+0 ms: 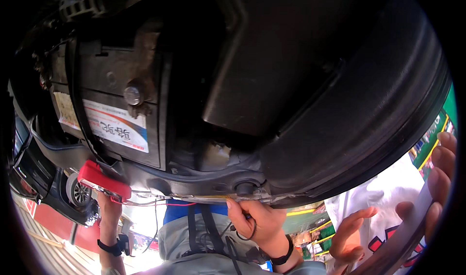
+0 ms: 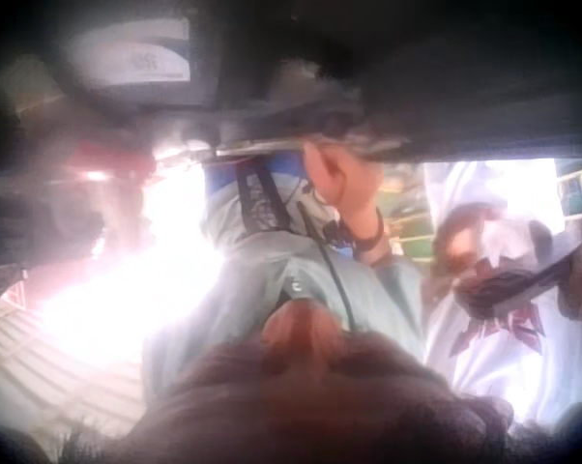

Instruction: The person retrieves a multimeter from a red utility cart and walks to a car with an open hood. They connect the multimeter probes to the car battery terminals to measure voltage, then move the probes to other points in the engine bay to test electrical connections.

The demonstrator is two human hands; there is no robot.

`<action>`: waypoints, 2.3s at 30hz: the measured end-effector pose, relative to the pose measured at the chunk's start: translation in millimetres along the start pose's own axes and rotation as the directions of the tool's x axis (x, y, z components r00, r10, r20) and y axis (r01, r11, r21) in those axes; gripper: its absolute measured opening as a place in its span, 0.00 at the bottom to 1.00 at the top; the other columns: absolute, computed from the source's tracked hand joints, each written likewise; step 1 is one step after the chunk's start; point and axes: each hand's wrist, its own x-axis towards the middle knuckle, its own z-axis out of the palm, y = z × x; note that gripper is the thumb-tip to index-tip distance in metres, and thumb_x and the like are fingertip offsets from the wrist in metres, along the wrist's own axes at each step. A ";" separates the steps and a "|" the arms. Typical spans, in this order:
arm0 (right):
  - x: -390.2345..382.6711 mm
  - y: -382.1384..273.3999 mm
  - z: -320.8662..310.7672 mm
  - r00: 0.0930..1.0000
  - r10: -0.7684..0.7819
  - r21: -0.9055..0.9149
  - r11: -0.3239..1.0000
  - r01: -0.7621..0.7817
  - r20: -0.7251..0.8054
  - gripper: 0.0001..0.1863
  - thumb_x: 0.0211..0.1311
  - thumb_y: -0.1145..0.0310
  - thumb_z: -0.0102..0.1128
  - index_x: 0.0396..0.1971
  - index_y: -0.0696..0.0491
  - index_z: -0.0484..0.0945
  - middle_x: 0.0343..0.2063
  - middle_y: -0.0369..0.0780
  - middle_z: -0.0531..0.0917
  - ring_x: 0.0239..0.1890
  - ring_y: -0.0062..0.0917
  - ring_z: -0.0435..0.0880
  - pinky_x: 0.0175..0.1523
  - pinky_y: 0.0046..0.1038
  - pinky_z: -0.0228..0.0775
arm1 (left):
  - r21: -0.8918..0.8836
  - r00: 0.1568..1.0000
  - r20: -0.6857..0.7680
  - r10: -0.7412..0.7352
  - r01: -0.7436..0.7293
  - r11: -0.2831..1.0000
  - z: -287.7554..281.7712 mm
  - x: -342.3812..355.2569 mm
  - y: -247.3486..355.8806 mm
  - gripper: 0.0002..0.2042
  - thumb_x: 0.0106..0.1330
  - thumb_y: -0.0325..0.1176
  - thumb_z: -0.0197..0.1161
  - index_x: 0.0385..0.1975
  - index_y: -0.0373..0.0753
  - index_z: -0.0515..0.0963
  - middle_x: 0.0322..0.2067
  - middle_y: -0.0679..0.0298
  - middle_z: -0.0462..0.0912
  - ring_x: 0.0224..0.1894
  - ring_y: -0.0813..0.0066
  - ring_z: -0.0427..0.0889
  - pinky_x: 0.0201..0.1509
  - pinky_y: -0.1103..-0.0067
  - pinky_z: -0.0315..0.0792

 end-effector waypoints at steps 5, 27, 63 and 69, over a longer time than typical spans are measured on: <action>-4.6 -10.5 35.1 0.998 0.054 0.003 0.999 -0.054 -0.015 0.10 0.57 0.75 0.71 0.20 0.57 0.78 0.10 0.36 0.79 0.13 0.16 0.78 0.23 0.19 0.68 | 0.224 0.992 -0.039 0.121 -0.109 0.968 -18.0 9.4 -67.9 0.13 0.60 0.19 0.62 0.45 0.35 0.77 0.40 0.56 0.82 0.44 0.59 0.81 0.49 0.69 0.74; -6.0 -7.7 1.2 0.991 0.127 -0.100 0.986 -0.130 -0.037 0.14 0.62 0.72 0.68 0.18 0.59 0.77 0.10 0.37 0.81 0.14 0.18 0.83 0.21 0.18 0.69 | 0.129 0.969 -0.225 0.106 -0.078 0.989 7.4 -8.0 -43.4 0.13 0.54 0.17 0.64 0.39 0.35 0.74 0.30 0.56 0.75 0.36 0.55 0.75 0.41 0.67 0.71; -11.9 15.5 24.4 0.941 0.232 0.539 0.840 -0.065 -0.248 0.21 0.68 0.55 0.66 0.21 0.55 0.77 0.12 0.34 0.75 0.15 0.17 0.71 0.22 0.19 0.57 | -0.116 0.686 -0.391 0.614 -0.698 0.706 -111.7 -61.0 -16.6 0.08 0.63 0.13 0.61 0.38 0.34 0.75 0.35 0.63 0.75 0.33 0.78 0.76 0.35 0.82 0.73; -33.4 -7.8 21.5 0.961 0.274 0.733 0.660 -0.163 -0.033 0.10 0.67 0.63 0.66 0.32 0.53 0.79 0.22 0.32 0.78 0.19 0.12 0.72 0.23 0.15 0.59 | -0.752 0.936 -0.216 0.278 -0.341 0.564 -155.2 -24.0 49.8 0.14 0.80 0.35 0.54 0.45 0.28 0.79 0.40 0.58 0.85 0.46 0.73 0.84 0.51 0.79 0.80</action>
